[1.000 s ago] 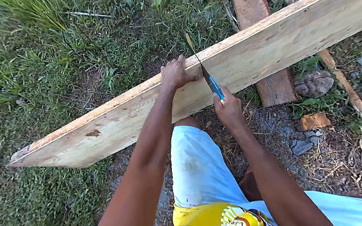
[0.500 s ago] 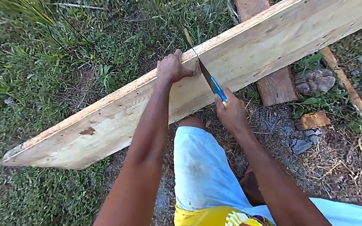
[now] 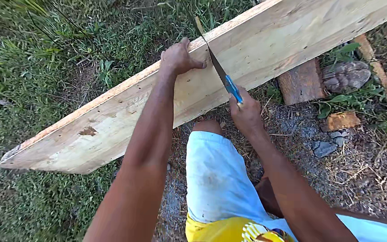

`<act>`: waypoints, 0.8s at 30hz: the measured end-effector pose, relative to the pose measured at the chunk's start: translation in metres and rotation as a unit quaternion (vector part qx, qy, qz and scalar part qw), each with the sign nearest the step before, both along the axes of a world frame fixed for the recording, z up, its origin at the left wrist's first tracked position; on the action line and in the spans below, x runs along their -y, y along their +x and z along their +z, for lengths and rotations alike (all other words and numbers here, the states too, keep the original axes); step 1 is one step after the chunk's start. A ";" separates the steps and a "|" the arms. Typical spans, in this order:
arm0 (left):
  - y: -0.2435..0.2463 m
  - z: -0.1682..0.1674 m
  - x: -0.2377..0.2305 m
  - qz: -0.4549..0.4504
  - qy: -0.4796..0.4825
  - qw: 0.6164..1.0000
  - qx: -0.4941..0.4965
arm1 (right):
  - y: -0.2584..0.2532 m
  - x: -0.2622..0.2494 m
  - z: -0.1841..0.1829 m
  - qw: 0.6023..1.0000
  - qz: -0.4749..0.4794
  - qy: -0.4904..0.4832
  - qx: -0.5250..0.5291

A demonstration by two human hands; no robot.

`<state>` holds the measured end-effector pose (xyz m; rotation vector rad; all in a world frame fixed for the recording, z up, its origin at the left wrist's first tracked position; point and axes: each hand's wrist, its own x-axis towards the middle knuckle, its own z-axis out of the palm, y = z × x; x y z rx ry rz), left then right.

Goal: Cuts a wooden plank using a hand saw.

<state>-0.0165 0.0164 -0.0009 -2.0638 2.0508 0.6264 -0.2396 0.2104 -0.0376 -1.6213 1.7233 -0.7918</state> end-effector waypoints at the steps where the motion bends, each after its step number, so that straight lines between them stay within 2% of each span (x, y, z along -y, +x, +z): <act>1: 0.002 0.000 0.001 -0.002 0.004 1.000 -0.002 | -0.010 -0.022 0.009 1.000 -0.001 0.014 -0.009; 4: -0.001 0.004 0.005 0.005 0.010 1.000 -0.013 | -0.048 -0.091 0.035 0.998 -0.009 0.013 -0.053; 6: -0.004 0.005 -0.001 0.007 0.008 1.000 -0.008 | -0.053 -0.113 0.049 0.998 -0.013 -0.002 -0.059; 8: -0.010 0.005 -0.008 0.004 -0.006 1.000 0.005 | -0.042 -0.091 0.050 0.998 -0.011 0.004 -0.067; 10: -0.012 0.006 -0.014 0.006 -0.021 1.000 0.022 | -0.019 -0.033 0.034 0.998 0.003 0.051 -0.041; 12: -0.011 0.003 -0.023 0.006 -0.022 0.999 0.028 | 0.008 0.016 0.012 0.998 0.005 0.056 -0.021; 14: -0.008 0.007 -0.015 0.001 -0.025 1.000 0.017 | 0.011 0.033 0.013 0.999 0.010 0.042 -0.006; 16: -0.009 0.005 -0.014 0.000 -0.013 1.000 0.006 | -0.001 0.012 0.028 0.998 0.014 0.057 -0.006; 18: -0.004 0.005 -0.013 0.004 -0.005 1.000 -0.003 | -0.019 -0.033 0.040 0.997 0.014 0.068 -0.023; 21: 0.000 0.006 -0.002 0.009 0.005 1.000 -0.011 | -0.047 -0.096 0.048 0.998 -0.004 0.030 -0.054; 24: -0.004 0.003 -0.003 0.009 0.013 1.000 -0.008 | -0.046 -0.099 0.050 0.998 -0.012 0.016 -0.063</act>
